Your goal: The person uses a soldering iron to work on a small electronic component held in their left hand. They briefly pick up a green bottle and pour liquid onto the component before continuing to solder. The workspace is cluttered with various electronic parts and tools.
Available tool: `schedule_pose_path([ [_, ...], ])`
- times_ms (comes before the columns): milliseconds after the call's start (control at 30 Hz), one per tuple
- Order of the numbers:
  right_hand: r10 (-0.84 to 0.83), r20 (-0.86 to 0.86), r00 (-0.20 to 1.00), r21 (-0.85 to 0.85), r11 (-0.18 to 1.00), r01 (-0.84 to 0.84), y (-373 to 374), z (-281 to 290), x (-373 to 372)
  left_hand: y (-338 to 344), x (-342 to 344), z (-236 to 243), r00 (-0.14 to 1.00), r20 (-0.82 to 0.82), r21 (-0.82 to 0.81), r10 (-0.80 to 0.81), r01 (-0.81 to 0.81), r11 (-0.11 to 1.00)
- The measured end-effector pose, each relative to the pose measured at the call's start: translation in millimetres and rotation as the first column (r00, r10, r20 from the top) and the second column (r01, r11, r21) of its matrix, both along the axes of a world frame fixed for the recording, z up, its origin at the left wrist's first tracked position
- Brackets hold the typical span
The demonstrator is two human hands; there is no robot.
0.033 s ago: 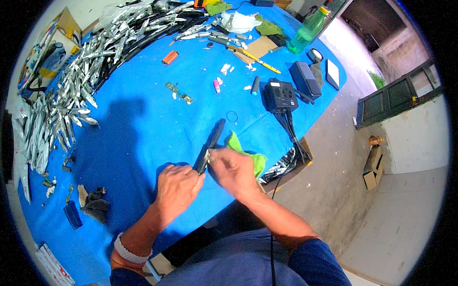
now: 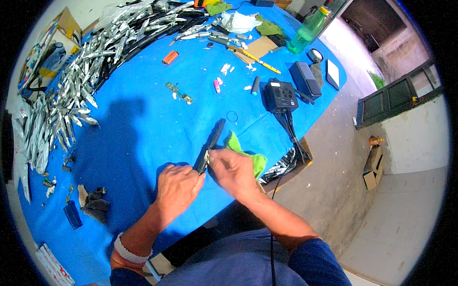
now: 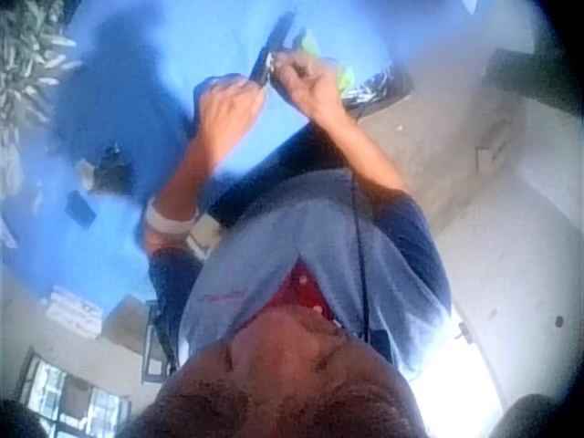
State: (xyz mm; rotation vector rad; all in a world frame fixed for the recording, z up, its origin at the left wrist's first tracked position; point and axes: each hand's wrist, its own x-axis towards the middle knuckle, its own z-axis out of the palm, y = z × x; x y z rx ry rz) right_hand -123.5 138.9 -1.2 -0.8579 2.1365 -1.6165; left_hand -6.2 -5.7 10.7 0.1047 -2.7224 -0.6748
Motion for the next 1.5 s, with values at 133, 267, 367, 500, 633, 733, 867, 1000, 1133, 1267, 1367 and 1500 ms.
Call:
schedule_pose_path([
  [133,-0.100,0.086,0.991,-0.083,0.991,0.107,-3.3,-0.7,3.2,-0.2,-1.1,-0.7,1.000,-0.005,0.047,0.009,-0.009,0.999],
  [267,-0.144,0.165,0.976,-0.057,0.986,0.155,-4.6,4.6,4.6,-1.2,-0.4,-2.1,1.000,-0.008,0.035,0.000,0.001,0.999],
  [367,-0.090,0.086,0.992,-0.081,0.992,0.097,-4.7,6.7,4.0,-0.8,-0.4,-0.5,1.000,-0.007,0.022,-0.006,0.006,1.000],
  [500,-0.045,0.016,0.999,-0.037,0.998,0.045,-0.6,2.0,3.4,0.3,-0.2,-0.7,1.000,0.003,0.007,-0.004,0.004,1.000],
  [633,-0.162,0.194,0.967,-0.100,0.978,0.184,-5.7,7.8,7.5,-1.3,0.2,-2.1,1.000,-0.014,0.029,0.000,0.000,1.000],
  [733,-0.124,0.003,0.992,-0.012,0.992,0.124,-1.4,3.9,3.1,-1.6,0.5,-1.3,1.000,-0.011,0.035,-0.003,0.004,0.999],
  [867,0.016,0.027,1.000,0.005,1.000,-0.017,5.3,1.9,0.7,-0.5,0.3,0.4,1.000,-0.006,0.020,-0.011,0.011,1.000],
  [1000,-0.072,0.175,0.982,-0.062,0.995,0.084,1.8,3.4,2.6,-0.5,0.4,-1.5,1.000,-0.016,0.022,0.002,-0.001,1.000],
  [1133,-0.096,0.127,0.987,-0.012,0.995,0.098,-0.5,8.0,4.3,-1.3,0.2,-1.6,1.000,-0.016,0.031,-0.004,0.004,1.000],
  [1267,-0.001,-0.036,0.999,-0.035,0.999,0.000,3.9,-2.6,0.9,-0.5,-0.1,-1.3,1.000,-0.009,0.009,-0.007,0.007,1.000],
  [1367,-0.074,0.107,0.991,-0.050,0.996,0.080,0.6,6.3,2.8,-1.0,0.2,-2.1,1.000,-0.013,0.017,-0.003,0.003,1.000],
  [1500,-0.081,0.132,0.988,-0.060,0.994,0.089,-2.4,7.5,1.7,-1.5,0.1,-2.2,1.000,-0.012,0.030,-0.007,0.007,1.000],
])
